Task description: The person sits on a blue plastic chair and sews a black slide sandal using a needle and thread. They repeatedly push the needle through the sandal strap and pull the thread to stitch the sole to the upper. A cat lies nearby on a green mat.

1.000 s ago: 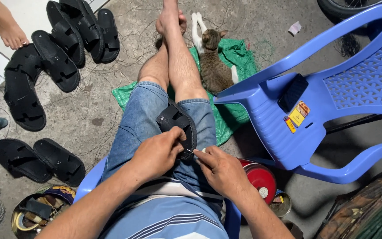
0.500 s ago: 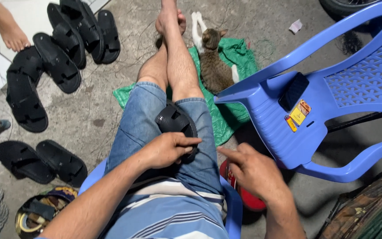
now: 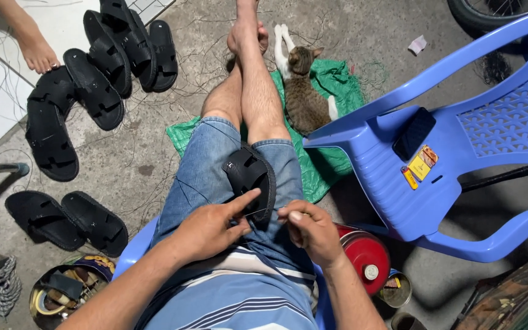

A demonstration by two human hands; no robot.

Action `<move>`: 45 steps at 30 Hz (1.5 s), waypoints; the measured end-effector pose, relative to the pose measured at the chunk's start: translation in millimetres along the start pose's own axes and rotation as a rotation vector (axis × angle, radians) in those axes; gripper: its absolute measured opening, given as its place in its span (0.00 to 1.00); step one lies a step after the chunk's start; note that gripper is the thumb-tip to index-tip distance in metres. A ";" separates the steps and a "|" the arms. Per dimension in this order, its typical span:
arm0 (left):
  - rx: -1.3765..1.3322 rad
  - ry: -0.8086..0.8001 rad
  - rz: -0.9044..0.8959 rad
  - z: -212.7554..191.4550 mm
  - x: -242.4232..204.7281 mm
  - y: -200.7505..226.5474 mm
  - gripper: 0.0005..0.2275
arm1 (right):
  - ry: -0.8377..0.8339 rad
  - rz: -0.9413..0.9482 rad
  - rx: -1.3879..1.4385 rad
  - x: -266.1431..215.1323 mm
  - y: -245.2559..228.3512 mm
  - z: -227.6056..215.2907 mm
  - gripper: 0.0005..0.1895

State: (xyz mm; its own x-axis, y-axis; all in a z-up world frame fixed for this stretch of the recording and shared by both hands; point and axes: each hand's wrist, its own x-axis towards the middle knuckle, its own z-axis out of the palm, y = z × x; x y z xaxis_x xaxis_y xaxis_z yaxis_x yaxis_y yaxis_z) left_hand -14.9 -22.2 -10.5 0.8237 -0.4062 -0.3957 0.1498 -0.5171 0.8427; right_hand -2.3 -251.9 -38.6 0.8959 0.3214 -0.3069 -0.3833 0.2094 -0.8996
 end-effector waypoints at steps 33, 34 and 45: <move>-0.462 -0.177 0.492 -43.8 -26.6 27.4 0.09 | 0.108 0.024 -0.838 9.6 -5.4 7.8 0.03; -0.466 -0.183 0.494 -45.4 -27.8 31.2 0.09 | 0.114 0.029 -0.840 9.9 -5.8 6.7 0.03; -0.014 0.106 0.091 1.6 40.7 -20.3 0.11 | 0.028 0.058 -0.654 8.4 -4.4 2.7 0.06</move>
State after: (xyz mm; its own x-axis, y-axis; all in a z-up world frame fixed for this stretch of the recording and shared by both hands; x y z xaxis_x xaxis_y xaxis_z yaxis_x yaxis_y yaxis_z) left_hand 14.8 -29.4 -44.3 0.8872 -0.3690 -0.2769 0.0787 -0.4703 0.8790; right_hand 6.3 -247.6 -36.4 0.8867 0.2888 -0.3609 -0.2235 -0.4156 -0.8817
